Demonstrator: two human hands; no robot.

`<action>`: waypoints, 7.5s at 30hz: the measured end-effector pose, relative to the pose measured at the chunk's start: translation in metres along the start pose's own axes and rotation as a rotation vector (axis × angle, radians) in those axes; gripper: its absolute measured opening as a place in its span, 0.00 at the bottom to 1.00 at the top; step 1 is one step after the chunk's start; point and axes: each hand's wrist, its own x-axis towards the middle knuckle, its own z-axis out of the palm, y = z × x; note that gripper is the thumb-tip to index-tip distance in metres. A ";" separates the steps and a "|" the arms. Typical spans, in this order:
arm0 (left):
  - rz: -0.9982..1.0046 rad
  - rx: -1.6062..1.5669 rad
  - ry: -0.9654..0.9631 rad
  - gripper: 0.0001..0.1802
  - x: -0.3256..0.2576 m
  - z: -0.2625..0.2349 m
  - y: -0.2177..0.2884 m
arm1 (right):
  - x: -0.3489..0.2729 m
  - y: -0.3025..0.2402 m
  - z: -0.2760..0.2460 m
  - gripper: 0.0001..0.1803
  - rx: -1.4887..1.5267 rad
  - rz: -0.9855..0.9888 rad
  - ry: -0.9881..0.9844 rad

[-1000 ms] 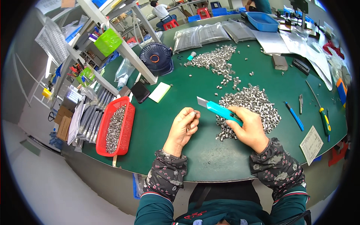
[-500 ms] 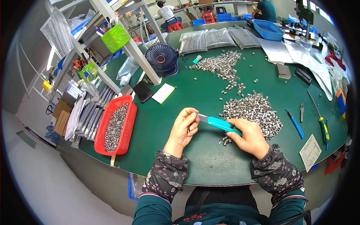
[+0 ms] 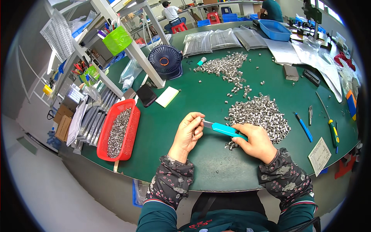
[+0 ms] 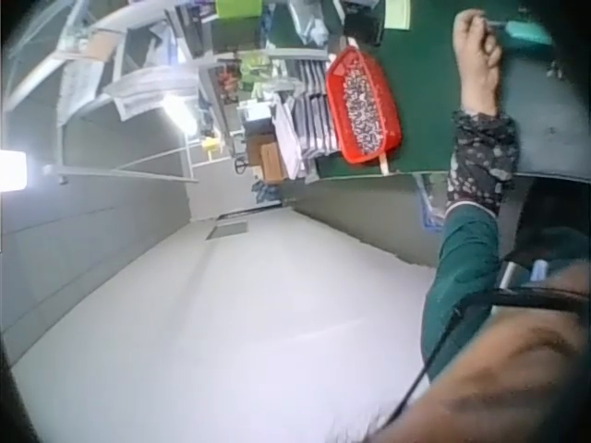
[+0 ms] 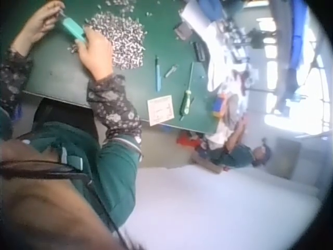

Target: Using a utility knife to remove burrs or excess material from small metal components at a workbench.

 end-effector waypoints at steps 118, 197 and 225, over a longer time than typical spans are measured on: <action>0.034 -0.045 -0.035 0.08 0.006 -0.005 -0.007 | 0.000 0.002 0.002 0.18 0.072 0.045 0.013; -0.018 0.476 0.119 0.23 0.000 0.005 0.000 | -0.001 -0.002 0.000 0.17 -0.101 -0.010 -0.036; -0.344 0.545 -0.009 0.20 -0.004 0.006 0.012 | 0.006 -0.007 -0.018 0.15 -0.542 -0.424 0.182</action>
